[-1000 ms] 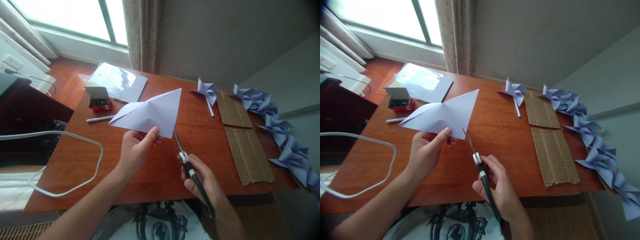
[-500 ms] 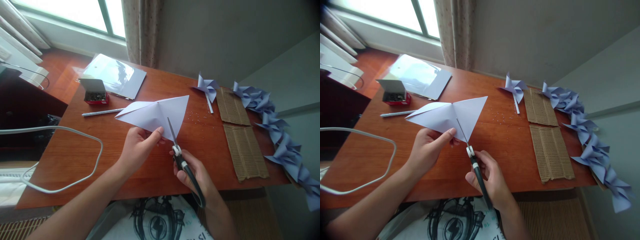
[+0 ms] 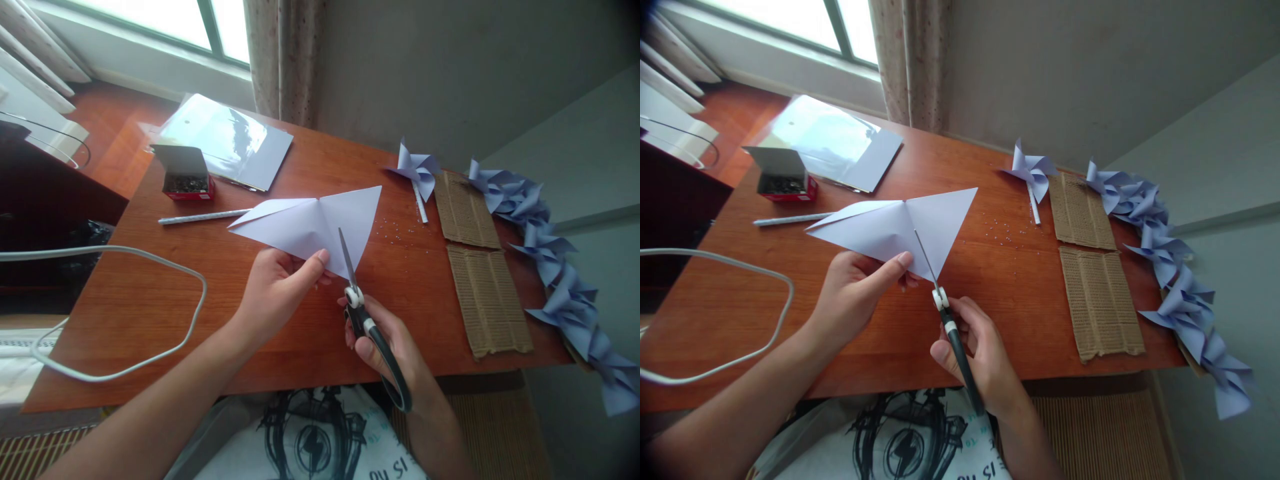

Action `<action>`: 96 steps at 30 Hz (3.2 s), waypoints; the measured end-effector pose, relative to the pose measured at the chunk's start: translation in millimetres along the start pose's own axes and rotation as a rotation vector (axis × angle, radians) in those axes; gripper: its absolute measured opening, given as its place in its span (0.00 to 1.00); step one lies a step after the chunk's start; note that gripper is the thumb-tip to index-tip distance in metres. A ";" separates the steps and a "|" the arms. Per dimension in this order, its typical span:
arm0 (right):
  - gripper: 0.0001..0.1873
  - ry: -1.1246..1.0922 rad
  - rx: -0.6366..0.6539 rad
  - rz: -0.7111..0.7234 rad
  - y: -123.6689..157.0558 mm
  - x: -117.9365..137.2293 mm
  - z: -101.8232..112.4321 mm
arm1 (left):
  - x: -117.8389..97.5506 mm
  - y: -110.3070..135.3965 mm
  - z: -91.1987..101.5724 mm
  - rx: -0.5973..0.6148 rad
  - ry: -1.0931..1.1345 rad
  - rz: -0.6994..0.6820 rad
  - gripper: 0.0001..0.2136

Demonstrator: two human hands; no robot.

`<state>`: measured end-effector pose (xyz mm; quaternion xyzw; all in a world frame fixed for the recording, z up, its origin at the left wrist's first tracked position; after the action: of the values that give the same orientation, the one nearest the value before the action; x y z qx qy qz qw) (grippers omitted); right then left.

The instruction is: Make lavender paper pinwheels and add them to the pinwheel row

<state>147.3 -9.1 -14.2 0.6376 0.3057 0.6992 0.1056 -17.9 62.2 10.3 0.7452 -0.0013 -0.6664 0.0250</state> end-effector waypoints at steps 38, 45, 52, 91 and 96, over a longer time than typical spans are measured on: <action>0.28 0.023 -0.096 0.002 13.8 14.3 0.7 | 2.8 1.0 3.5 -0.055 -0.035 0.007 0.10; 0.29 0.039 -0.087 -0.008 11.7 11.8 0.3 | 5.2 1.2 2.9 -0.045 -0.044 0.035 0.11; 0.34 0.037 0.011 0.000 0.7 0.0 1.1 | 3.1 -0.4 3.3 -0.046 -0.034 0.011 0.10; 0.24 -0.041 -0.087 0.074 -0.5 -5.3 14.4 | 0.5 -0.3 2.2 -0.035 -0.005 -0.015 0.11; 0.24 -0.027 -0.103 0.064 -0.7 -7.1 15.5 | 0.7 -0.4 1.6 -0.028 -0.007 -0.015 0.11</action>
<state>163.1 -7.9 -20.5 0.6500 0.2473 0.7085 0.1198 -19.4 62.5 9.4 0.7424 0.0132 -0.6691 0.0304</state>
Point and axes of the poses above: each hand's wrist, its own y-axis away from the middle knuckle, its own z-axis out of the back of the hand, x = y × z, the point moved 10 cm from there along -y, towards the middle knuckle, and after that the axes turned 9 degrees about -z, right-handed, at the moved point
